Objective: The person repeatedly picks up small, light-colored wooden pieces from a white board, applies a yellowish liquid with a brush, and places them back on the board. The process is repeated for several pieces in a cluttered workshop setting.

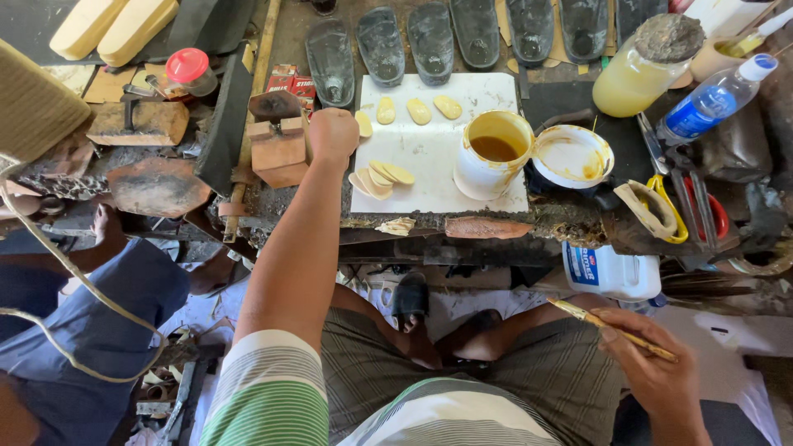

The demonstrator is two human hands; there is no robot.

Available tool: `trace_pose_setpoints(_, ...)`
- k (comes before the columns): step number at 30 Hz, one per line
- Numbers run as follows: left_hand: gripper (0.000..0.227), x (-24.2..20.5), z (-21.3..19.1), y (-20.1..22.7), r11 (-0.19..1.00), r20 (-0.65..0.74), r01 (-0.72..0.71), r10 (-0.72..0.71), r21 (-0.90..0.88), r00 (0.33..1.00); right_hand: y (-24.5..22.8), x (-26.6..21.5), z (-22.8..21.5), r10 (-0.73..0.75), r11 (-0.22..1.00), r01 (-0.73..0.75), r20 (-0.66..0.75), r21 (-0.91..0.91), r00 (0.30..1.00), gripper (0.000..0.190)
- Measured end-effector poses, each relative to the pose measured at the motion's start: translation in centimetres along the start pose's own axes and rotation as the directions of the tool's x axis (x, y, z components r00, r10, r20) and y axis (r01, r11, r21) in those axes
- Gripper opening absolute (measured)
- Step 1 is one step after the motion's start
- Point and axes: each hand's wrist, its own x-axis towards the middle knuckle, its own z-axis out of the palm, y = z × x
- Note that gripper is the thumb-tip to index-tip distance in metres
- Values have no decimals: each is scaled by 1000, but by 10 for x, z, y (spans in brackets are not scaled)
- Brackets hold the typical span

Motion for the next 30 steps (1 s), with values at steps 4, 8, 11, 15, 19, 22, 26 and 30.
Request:
trace_pose_setpoints(4,20,73,40,-56,212,286,-424,477,881,831,15,4,2,-30,999,30,22,30,999,28)
trace_pose_setpoints(8,42,-41,-31,54,935,59,257,-250,-246,966,10,5,4,-3,999,2,31,44,1000,26)
trace_pose_setpoints(11,41,-73,-47,76,950,85,248,-236,-187,968,11,6,3,-55,999,54,44,7,998,27)
trace_pose_setpoints(15,38,-119,-55,84,958,176,-279,265,61,948,17,4,-1,-93,995,93,31,-19,995,27)
trace_pose_setpoints(19,79,-130,-42,72,625,629,-671,347,398,696,5,5,4,-124,992,123,67,15,990,25)
trace_pose_setpoints(22,36,-147,-41,81,615,659,-659,283,433,697,3,5,8,-106,993,102,73,50,992,26)
trace_pose_setpoints(26,28,-131,-24,57,701,587,-620,351,351,729,-8,2,7,-107,993,104,77,49,991,23)
trace_pose_setpoints(30,29,-143,-48,89,823,298,-562,519,79,801,-31,8,12,-100,995,98,91,27,991,24)
